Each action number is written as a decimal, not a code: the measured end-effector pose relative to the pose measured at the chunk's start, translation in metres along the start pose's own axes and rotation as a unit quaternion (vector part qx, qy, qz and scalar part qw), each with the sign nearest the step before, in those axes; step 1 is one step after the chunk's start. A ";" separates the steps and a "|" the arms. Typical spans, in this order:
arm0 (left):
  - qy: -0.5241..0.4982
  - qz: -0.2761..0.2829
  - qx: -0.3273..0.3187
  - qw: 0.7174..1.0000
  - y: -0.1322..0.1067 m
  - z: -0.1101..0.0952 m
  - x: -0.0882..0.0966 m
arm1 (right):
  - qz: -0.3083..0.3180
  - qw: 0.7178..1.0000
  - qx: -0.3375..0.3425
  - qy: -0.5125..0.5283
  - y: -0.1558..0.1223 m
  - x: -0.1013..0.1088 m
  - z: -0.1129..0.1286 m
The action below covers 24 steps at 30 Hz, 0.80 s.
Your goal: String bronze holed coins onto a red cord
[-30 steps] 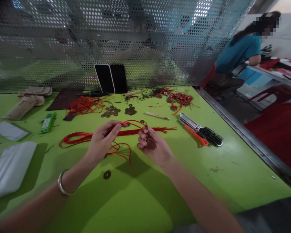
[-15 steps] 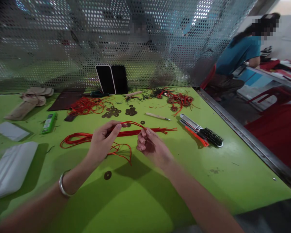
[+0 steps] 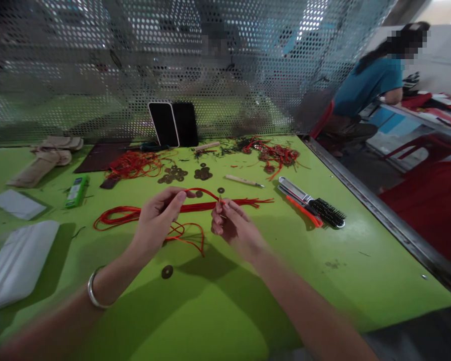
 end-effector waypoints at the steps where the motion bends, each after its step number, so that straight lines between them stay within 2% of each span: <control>1: 0.001 0.000 -0.001 1.000 0.000 -0.001 0.000 | 0.000 1.000 0.001 0.006 0.000 0.000 0.000; 8: 0.035 0.016 -0.011 0.999 -0.002 0.002 -0.002 | 0.012 1.000 0.009 -0.007 -0.001 -0.001 0.001; 13: 0.082 0.031 -0.038 0.995 0.000 0.006 -0.004 | 0.023 0.999 0.017 0.036 -0.002 -0.001 0.002; 19: 0.094 0.017 -0.047 0.994 0.000 0.007 -0.003 | 0.044 0.995 0.029 0.086 -0.002 -0.003 0.004; 24: 0.086 0.017 -0.055 0.995 -0.003 0.001 -0.003 | 0.053 0.995 0.018 0.083 -0.003 -0.004 0.003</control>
Point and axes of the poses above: each hand's wrist, its own y-axis towards the middle knuckle, its own x-axis out of the back of the hand, z = x × y, the point moved 4 cm from there along y, towards the middle knuckle, and after that the axes turned 8 degrees about x, right-handed, at the moved point
